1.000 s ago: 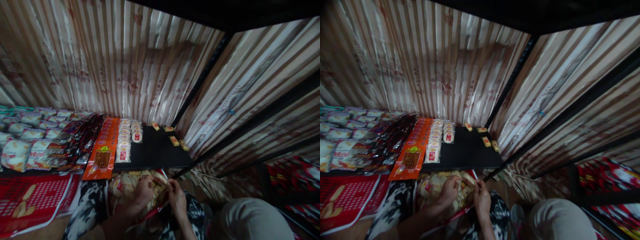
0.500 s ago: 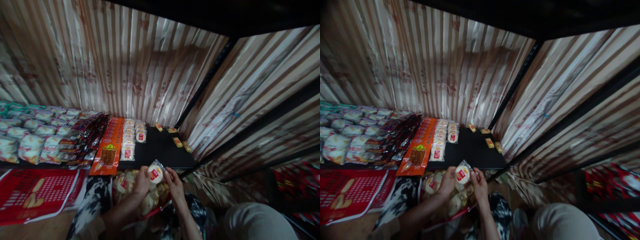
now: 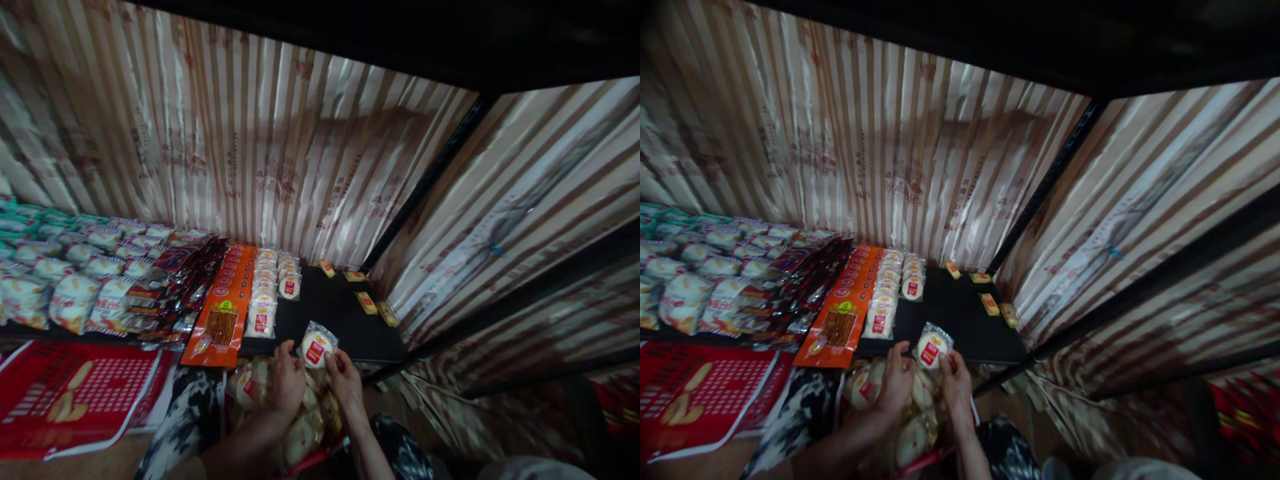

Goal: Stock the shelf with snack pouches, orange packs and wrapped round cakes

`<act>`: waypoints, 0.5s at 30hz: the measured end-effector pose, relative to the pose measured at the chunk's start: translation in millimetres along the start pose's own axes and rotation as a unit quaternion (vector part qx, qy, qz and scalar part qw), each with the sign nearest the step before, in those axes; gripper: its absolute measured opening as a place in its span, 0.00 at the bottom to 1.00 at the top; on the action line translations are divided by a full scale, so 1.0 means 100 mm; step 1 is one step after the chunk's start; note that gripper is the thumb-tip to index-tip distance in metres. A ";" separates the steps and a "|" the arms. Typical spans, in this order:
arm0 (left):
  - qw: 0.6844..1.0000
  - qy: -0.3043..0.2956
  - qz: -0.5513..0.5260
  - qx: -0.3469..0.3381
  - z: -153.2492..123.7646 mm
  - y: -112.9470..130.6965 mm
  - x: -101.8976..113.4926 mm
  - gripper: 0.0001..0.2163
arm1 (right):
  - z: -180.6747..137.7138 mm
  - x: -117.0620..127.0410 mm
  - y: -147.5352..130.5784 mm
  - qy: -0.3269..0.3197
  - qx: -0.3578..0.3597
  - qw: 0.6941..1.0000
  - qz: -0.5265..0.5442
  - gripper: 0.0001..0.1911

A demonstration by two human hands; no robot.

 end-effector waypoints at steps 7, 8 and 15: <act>0.999 -0.007 0.031 -0.035 0.11 0.24 -0.07 0.17 | 0.54 -0.26 -0.01 -0.030 0.059 0.994 -0.090 0.23; 0.999 -0.013 0.030 -0.028 0.15 0.27 -0.08 0.18 | 0.59 -0.31 -0.02 -0.034 0.066 0.992 -0.105 0.23; 0.999 -0.035 0.028 0.012 0.52 0.46 -0.21 0.22 | 0.92 -0.66 0.02 -0.071 0.092 0.982 -0.152 0.20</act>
Point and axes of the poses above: each hand's wrist, its own z-axis towards the middle knuckle, its own x-axis out of the back of the hand, y = z × x, the point moved 7 cm from there along z, towards the middle knuckle, and after that the axes turned 14 degrees about x, right-handed, at the moved point
